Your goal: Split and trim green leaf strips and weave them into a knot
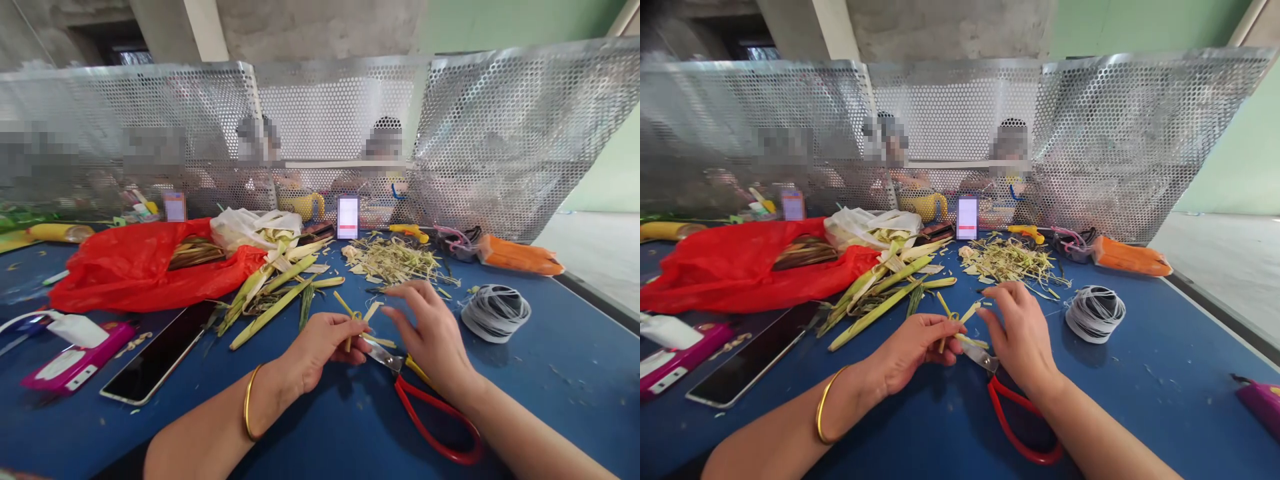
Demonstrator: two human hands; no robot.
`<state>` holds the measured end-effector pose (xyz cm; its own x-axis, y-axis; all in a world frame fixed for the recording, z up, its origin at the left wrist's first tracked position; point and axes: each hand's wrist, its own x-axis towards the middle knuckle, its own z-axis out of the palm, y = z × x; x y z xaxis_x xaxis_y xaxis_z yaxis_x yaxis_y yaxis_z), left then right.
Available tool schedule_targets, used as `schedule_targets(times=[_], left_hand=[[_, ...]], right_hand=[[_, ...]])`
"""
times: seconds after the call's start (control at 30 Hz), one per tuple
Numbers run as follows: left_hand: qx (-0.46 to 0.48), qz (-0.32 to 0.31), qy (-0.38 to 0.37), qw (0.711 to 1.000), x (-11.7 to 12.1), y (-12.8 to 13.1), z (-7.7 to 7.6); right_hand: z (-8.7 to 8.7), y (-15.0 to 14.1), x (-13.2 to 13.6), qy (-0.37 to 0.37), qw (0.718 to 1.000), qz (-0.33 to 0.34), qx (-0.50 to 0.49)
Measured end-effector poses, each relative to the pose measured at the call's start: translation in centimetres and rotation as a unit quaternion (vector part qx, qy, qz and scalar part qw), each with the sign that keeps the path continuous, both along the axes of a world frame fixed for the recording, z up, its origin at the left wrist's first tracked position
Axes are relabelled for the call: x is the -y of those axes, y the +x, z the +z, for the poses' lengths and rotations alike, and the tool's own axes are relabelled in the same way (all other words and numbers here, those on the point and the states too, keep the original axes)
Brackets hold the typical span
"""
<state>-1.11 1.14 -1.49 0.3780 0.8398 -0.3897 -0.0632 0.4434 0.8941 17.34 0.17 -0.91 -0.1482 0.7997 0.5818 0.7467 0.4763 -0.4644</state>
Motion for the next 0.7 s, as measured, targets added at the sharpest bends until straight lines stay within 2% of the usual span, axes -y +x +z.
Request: schedule_targets(times=[0.07,0.13,0.23,0.33,0.47,0.57,0.7], left_hand=[[0.024,0.013,0.0,1.0,-0.2,0.0,-0.3],[0.056,0.014,0.001,0.998,-0.2,0.0,-0.4],[0.096,0.01,-0.014,0.995,-0.2,0.1,-0.5],[0.111,-0.012,-0.026,0.993,-0.1,0.1,-0.2],[0.109,-0.045,-0.006,0.993,-0.1,0.0,-0.1],[0.1,-0.023,0.022,0.995,-0.1,-0.1,-0.3],[0.095,-0.004,0.013,0.995,0.3,0.2,-0.3]], right_hand=[[0.3,-0.5,0.9,0.107,0.979,0.086,0.154],[0.4,-1.2,1.6,0.14,0.936,0.162,0.279],[0.0,-2.2,2.1,0.158,0.896,0.174,0.377],[-0.5,-2.4,1.9,0.175,0.891,0.153,0.39],[-0.7,-2.3,1.7,0.183,0.905,0.153,0.352],[-0.5,-2.4,2.1,0.182,0.918,0.173,0.308],[-0.3,-2.7,3.0,0.225,0.906,0.215,0.288]])
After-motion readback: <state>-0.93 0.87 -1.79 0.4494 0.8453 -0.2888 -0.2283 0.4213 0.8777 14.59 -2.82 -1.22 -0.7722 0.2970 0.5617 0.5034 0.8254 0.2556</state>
